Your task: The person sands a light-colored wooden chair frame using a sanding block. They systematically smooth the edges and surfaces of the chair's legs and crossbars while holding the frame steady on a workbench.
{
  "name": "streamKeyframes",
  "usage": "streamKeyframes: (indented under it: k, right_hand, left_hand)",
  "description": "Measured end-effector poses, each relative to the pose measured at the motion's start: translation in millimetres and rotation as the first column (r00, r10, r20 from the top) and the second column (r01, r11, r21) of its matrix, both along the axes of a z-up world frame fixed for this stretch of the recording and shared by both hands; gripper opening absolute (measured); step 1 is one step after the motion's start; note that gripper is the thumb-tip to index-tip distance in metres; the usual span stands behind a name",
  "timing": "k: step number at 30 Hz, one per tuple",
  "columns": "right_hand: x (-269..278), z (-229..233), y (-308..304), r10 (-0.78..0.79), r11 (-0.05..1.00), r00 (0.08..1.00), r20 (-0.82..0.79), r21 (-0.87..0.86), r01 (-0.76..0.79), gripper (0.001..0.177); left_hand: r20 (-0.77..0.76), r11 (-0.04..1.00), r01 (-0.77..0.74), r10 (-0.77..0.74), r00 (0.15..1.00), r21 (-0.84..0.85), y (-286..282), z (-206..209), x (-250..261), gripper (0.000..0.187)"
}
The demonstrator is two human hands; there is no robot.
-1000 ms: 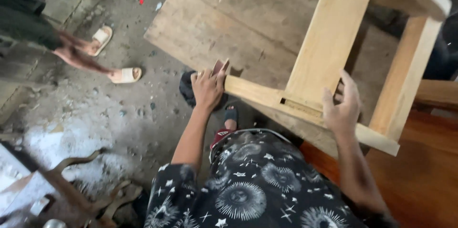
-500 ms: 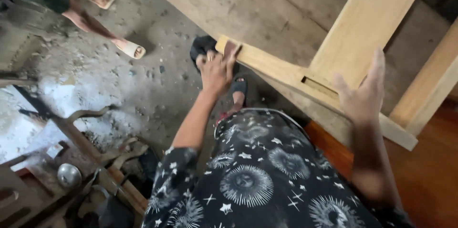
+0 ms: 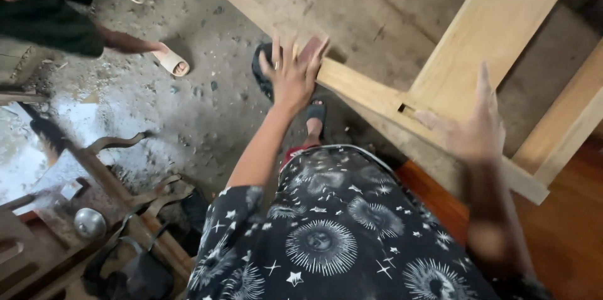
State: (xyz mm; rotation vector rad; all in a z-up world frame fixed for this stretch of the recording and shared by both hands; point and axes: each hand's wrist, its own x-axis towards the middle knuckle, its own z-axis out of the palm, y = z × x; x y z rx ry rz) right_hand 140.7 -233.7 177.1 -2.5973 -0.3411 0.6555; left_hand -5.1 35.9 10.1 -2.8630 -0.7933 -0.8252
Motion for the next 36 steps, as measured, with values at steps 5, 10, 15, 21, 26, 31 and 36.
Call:
streamKeyframes:
  k: [5, 10, 15, 21, 26, 31, 36]
  right_hand:
    - [-7, 17, 11, -0.083, 0.996, 0.993, -0.081, -0.045, 0.079, 0.116]
    - [-8, 27, 19, -0.111, 0.992, 0.986, -0.124, -0.078, 0.102, 0.116]
    - [-7, 11, 8, -0.095, 0.995, 0.992, -0.077, -0.036, 0.093, 0.117]
    - [-8, 20, 11, -0.104, 0.994, 0.987, -0.123, -0.054, 0.098, 0.116]
    - [-8, 7, 2, 0.000, 1.000, 1.000, -0.018, -0.025, 0.000, 0.118]
    - [-2, -4, -2, 0.005, 0.999, 1.000, 0.025, 0.031, -0.005, 0.120]
    - [-4, -5, -4, 0.040, 0.997, 0.997, 0.066, 0.060, -0.044, 0.116]
  left_hand:
    - [-0.075, 0.998, 0.037, -0.042, 0.996, -0.057, 9, -5, -10, 0.047]
    - [-0.032, 0.962, -0.016, 0.008, 0.999, -0.273, -6, -24, -21, 0.055]
    - [-0.015, 0.987, -0.028, 0.026, 1.000, -0.156, -2, -24, -10, 0.059]
    - [-0.135, 0.853, -0.117, 0.056, 0.989, -0.508, -12, -10, -25, 0.062]
    - [-0.039, 0.843, -0.033, 0.014, 0.999, -0.538, -2, -14, 15, 0.057]
    - [-0.117, 0.913, -0.114, 0.073, 0.990, -0.392, -6, -11, -16, 0.056]
    - [-0.069, 0.772, -0.079, 0.046, 0.997, -0.630, -11, -14, -4, 0.055]
